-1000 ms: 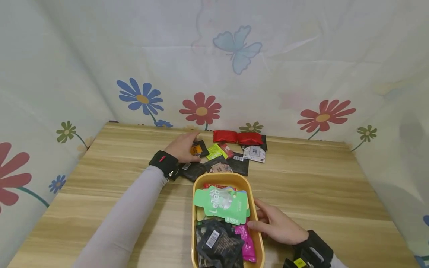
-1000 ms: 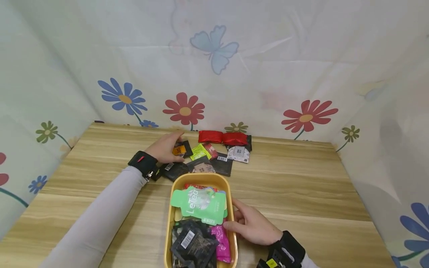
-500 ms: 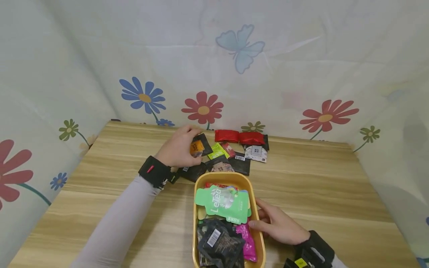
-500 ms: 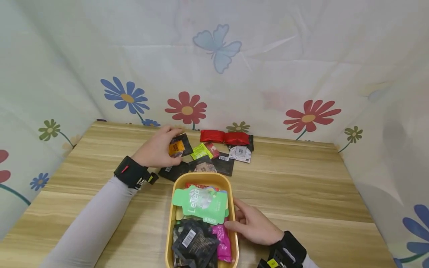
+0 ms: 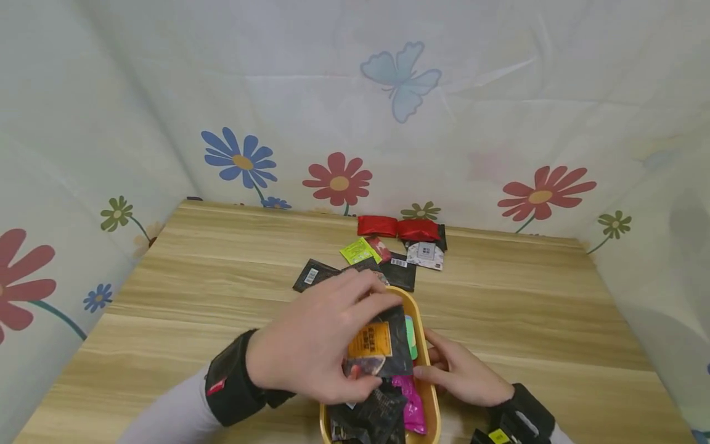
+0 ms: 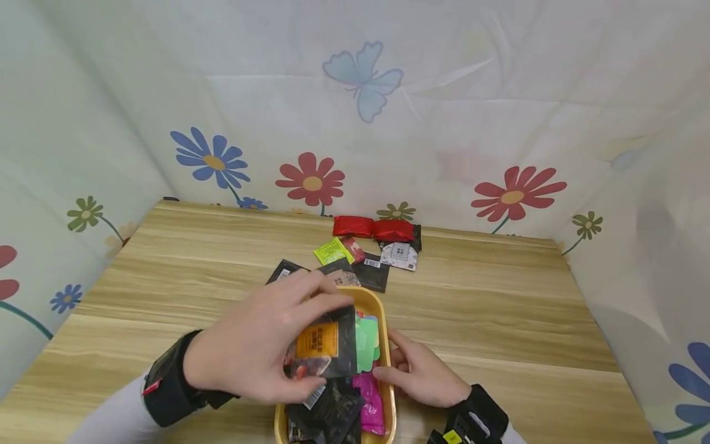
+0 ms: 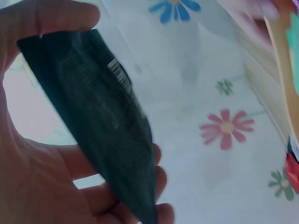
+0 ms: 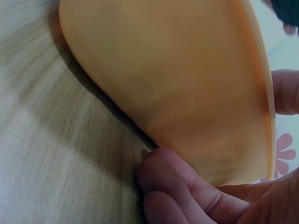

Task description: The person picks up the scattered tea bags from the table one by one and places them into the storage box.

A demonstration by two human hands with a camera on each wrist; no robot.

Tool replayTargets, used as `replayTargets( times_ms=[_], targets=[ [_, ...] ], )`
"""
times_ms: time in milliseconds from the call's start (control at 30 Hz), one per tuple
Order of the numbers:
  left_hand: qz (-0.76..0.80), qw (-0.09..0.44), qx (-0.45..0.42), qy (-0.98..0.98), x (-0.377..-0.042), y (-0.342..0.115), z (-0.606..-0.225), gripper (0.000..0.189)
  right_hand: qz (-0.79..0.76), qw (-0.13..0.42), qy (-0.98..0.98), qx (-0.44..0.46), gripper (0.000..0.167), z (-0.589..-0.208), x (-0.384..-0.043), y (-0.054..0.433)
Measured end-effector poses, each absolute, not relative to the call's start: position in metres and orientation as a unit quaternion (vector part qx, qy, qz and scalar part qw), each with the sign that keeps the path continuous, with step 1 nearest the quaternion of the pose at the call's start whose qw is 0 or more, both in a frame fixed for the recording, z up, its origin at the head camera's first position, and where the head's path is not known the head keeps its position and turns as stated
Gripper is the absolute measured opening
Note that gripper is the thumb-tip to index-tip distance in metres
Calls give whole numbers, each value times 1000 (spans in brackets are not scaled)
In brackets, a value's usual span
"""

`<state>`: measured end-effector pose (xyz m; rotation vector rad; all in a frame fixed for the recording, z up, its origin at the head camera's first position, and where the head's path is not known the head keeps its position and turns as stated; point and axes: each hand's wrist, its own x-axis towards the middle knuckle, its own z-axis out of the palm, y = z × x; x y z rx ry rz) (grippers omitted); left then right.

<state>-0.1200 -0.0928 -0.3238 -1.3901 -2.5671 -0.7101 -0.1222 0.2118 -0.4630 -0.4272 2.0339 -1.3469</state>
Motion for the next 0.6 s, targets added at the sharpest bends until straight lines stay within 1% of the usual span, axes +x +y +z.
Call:
replayTargets(
  times_ms=[167,233,333,400,433,533,600],
  targets=[
    [-214,46,-491,-843,-102,-91,-321,81,-511,318,778,-180,78,-465,-121,212],
    [-207,32,-497,-842,-99,-92,-321,93,-508,315,781,-182,78,-465,-121,212],
    [-206,14,-505,-838,-99,-93,-321,116,-506,320,782,-175,79,-464,-121,212],
    [-213,0,-499,-840,-103,-95,-321,129,-506,323,782,-166,79,-463,-121,212],
    [-214,0,-492,-844,-107,-97,-321,132,-507,326,781,-161,79,-463,-121,212],
    [-213,8,-463,-861,-123,-105,-322,134,-510,326,781,-154,79,-462,-122,211],
    [-199,23,-439,-876,-140,-113,-326,130,-510,325,782,-154,79,-461,-122,211]
  ],
)
